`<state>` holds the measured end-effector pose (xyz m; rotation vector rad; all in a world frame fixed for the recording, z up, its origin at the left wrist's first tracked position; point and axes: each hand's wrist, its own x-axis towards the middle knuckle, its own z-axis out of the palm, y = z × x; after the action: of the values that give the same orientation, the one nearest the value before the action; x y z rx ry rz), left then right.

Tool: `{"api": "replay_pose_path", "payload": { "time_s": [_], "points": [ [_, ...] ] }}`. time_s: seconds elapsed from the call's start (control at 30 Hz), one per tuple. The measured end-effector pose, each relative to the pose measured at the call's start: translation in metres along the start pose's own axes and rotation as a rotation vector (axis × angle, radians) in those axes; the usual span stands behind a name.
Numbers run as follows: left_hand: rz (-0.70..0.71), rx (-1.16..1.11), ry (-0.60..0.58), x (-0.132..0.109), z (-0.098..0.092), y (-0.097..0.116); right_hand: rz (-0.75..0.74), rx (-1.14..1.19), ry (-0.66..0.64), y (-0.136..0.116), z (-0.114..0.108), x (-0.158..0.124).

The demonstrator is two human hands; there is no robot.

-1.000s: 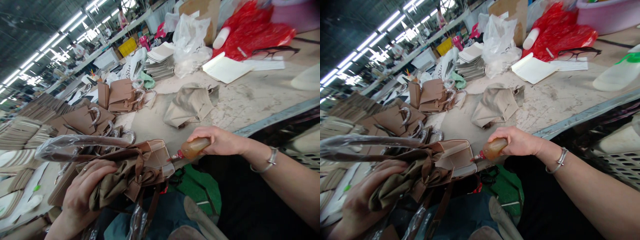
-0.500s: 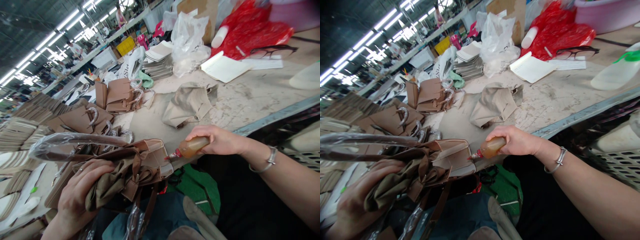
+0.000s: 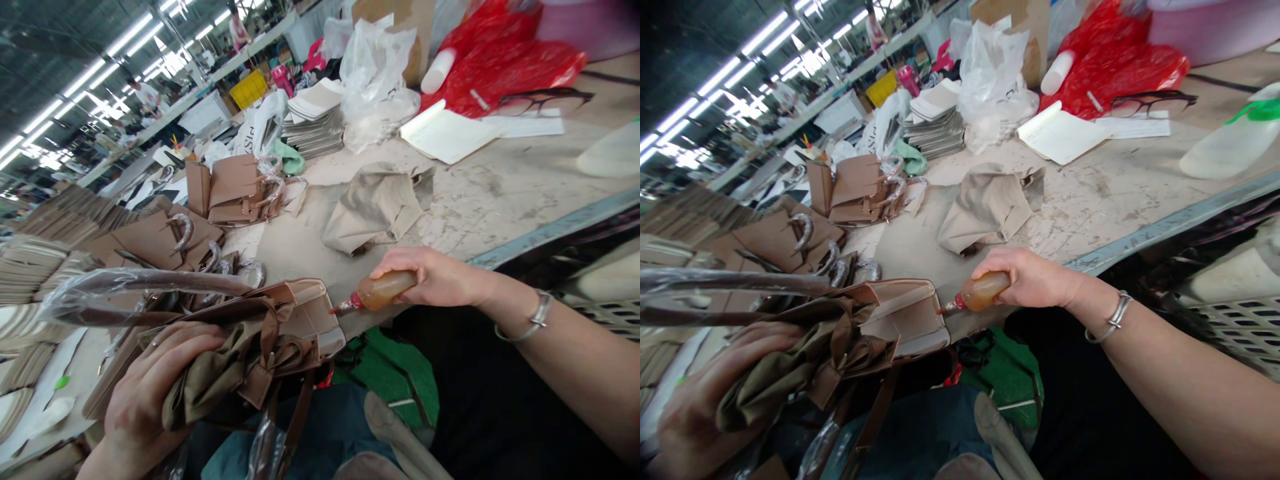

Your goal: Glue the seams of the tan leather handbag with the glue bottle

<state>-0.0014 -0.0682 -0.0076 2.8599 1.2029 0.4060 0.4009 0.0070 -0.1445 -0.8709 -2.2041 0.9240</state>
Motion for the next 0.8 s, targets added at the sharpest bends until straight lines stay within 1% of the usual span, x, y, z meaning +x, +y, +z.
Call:
{"api": "replay_pose_path", "payload": {
  "time_s": [0.1, 0.17, 0.3, 0.33, 0.47, 0.53, 0.63, 0.7, 0.8],
  "points": [
    [0.022, 0.005, 0.009, 0.000, -0.001, -0.001, 0.026, 0.055, -0.101, -0.001, 0.000, -0.001],
    [0.043, -0.006, 0.020, -0.001, -0.001, -0.002, 0.031, 0.075, -0.132, -0.003, 0.000, -0.001],
    [0.030, 0.011, -0.009, -0.004, 0.000, -0.003, 0.002, 0.007, -0.017, -0.003, 0.004, 0.003],
    [0.028, 0.017, -0.010, -0.005, 0.000, -0.004, -0.002, -0.012, -0.005, -0.003, 0.004, 0.003],
    [0.024, -0.015, 0.027, -0.008, 0.003, -0.004, -0.006, -0.021, -0.067, -0.008, 0.003, -0.001],
    [-0.018, -0.033, 0.030, -0.010, 0.003, -0.003, -0.004, -0.008, -0.091, -0.014, 0.002, -0.007],
    [-0.078, -0.059, 0.011, -0.017, 0.002, -0.001, 0.006, -0.030, -0.089, -0.024, 0.005, -0.014],
    [-0.096, -0.075, 0.001, -0.025, 0.003, -0.001, 0.012, -0.062, -0.083, -0.030, 0.008, -0.017],
    [-0.101, -0.040, 0.019, -0.045, 0.008, 0.000, 0.040, -0.103, -0.068, -0.037, 0.013, -0.021]
  ]
}}
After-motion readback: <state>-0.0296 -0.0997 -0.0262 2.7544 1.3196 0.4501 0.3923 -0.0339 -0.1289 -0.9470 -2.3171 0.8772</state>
